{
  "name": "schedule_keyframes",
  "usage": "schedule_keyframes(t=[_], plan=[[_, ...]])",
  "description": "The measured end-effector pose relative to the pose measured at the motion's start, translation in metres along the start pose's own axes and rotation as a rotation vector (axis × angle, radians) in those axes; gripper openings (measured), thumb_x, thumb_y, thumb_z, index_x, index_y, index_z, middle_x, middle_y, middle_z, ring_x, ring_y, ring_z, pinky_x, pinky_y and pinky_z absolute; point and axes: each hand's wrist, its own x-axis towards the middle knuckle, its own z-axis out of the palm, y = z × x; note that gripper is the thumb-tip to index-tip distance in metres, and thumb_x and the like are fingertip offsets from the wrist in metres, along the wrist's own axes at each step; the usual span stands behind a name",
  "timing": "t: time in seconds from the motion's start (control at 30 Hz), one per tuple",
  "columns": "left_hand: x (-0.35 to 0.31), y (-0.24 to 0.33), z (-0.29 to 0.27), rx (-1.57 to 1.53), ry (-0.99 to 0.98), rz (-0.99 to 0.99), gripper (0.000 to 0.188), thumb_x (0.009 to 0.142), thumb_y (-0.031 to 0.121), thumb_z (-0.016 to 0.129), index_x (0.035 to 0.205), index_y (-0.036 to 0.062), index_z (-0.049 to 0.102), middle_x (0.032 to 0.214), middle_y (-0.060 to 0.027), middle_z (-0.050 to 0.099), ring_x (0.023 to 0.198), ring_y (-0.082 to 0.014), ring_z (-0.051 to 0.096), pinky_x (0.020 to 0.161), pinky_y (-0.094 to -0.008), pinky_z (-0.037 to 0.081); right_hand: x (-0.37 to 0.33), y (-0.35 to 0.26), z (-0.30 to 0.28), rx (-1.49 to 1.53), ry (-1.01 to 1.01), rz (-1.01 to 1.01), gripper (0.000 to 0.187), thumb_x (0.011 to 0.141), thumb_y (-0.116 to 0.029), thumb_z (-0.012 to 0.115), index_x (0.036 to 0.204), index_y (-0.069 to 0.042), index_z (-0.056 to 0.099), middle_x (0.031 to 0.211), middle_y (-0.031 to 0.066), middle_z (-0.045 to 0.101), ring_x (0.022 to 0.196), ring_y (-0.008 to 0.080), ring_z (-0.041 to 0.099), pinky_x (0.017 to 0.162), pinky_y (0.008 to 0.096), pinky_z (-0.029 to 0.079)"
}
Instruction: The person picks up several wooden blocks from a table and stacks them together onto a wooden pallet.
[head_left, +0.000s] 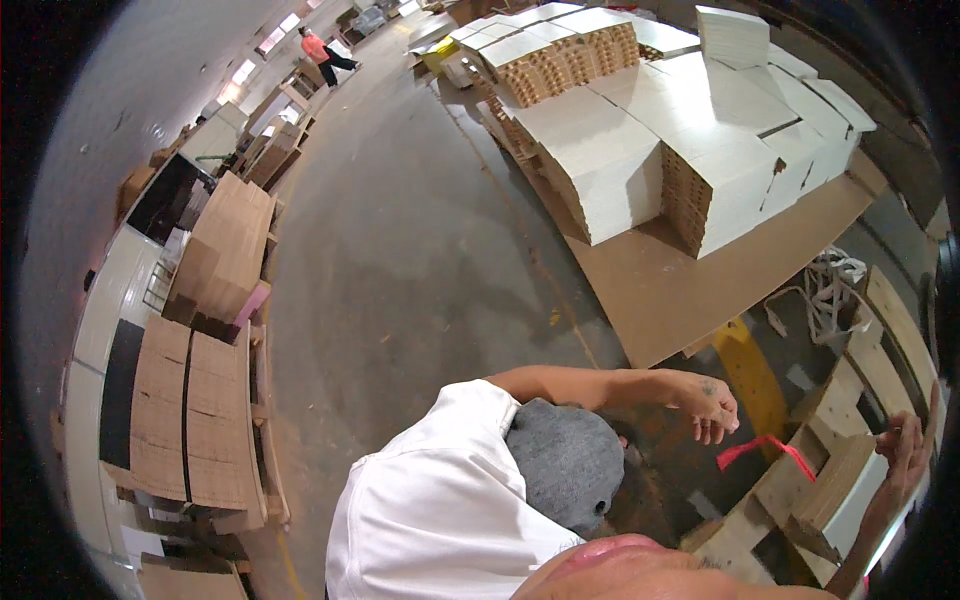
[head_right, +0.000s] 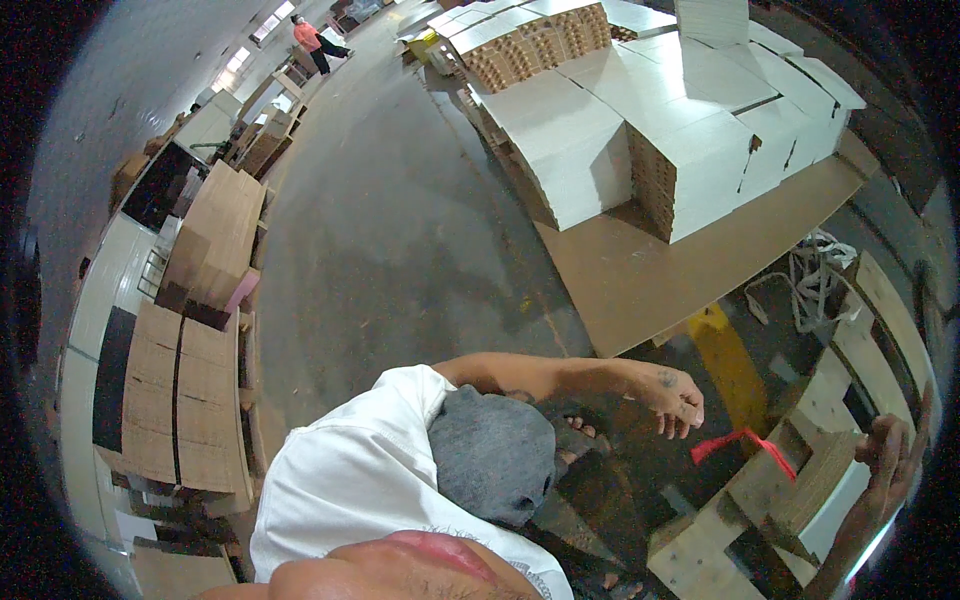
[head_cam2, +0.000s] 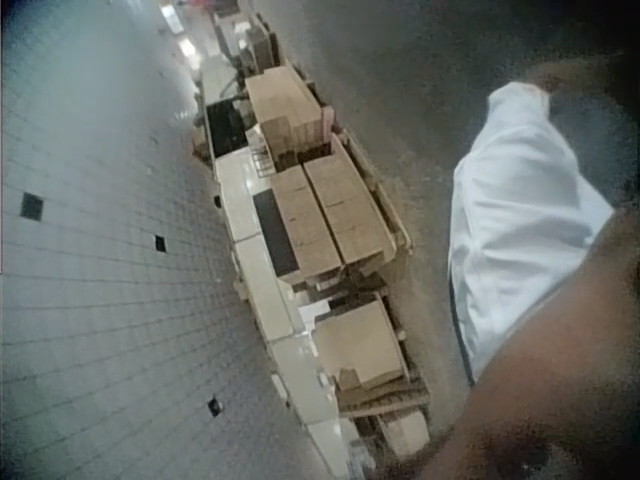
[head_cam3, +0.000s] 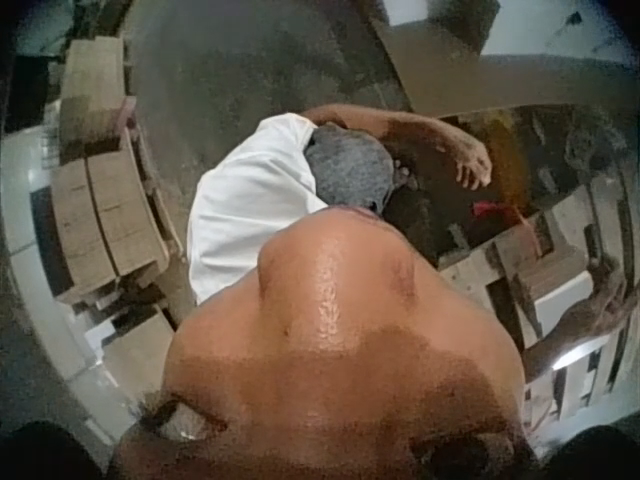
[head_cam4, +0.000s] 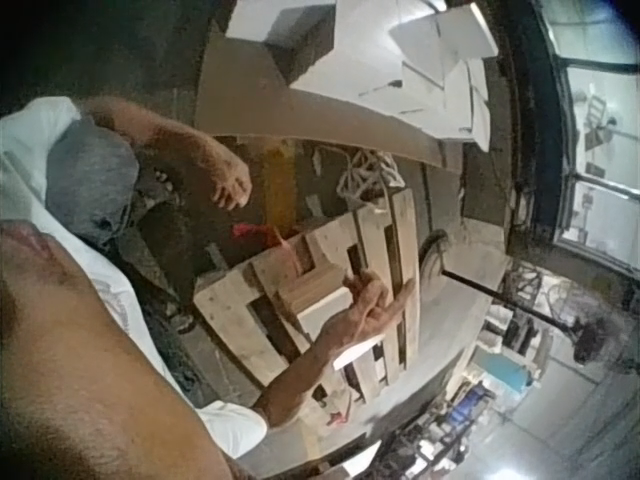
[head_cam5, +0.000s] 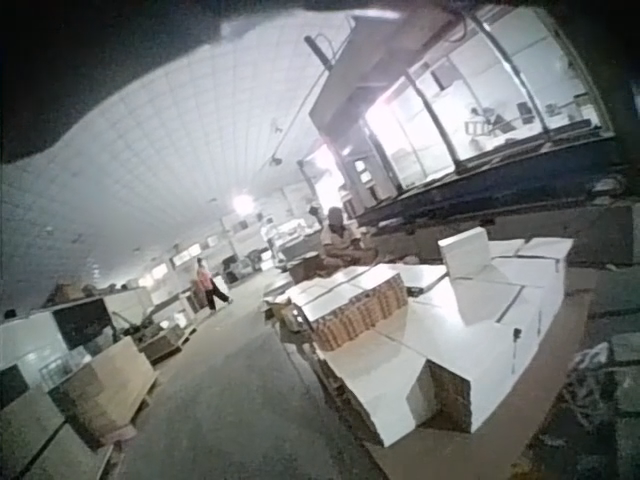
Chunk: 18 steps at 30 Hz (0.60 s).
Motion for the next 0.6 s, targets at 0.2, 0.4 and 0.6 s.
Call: schedule_keyframes(t=[0.2,0.4,0.6], plan=[[0.002,-0.003,0.009,-0.026,-0.017,-0.003,0.038,0.097,0.030,0.052,0.111,-0.0045,0.056,0.099,-0.0165,0.066,0.085,-0.0242,0.066,0.071,-0.0345,0.055,-0.012,-0.023,0.014,0.072,0.049,-0.035,0.055,0.098,-0.040,0.048,0.145,-0.014,0.036,0.091,0.0021,0.057,0.071,0.0063,0.053,0.068,0.0217,0.046],[-0.003,-0.016,0.000,-0.183,0.048,0.062,0.036,0.096,0.032,0.054,0.111,-0.0011,0.056,0.096,-0.0145,0.065,0.083,-0.0220,0.065,0.071,-0.0332,0.054,-0.010,-0.057,0.040,0.015,-0.007,0.006,0.058,0.097,-0.039,0.049,0.147,-0.015,0.033,0.091,0.0024,0.058,0.070,0.0069,0.054,0.068,0.0224,0.048],[-0.012,-0.015,-0.029,-0.492,0.710,0.261,0.034,0.096,0.036,0.053,0.105,0.0037,0.059,0.094,-0.0095,0.062,0.083,-0.0184,0.060,0.077,-0.0335,0.050,0.025,-0.082,0.096,0.335,-0.218,0.098,0.055,0.093,-0.024,0.055,0.142,-0.008,0.037,0.104,0.0127,0.062,0.084,0.0174,0.062,0.074,0.0280,0.050]])
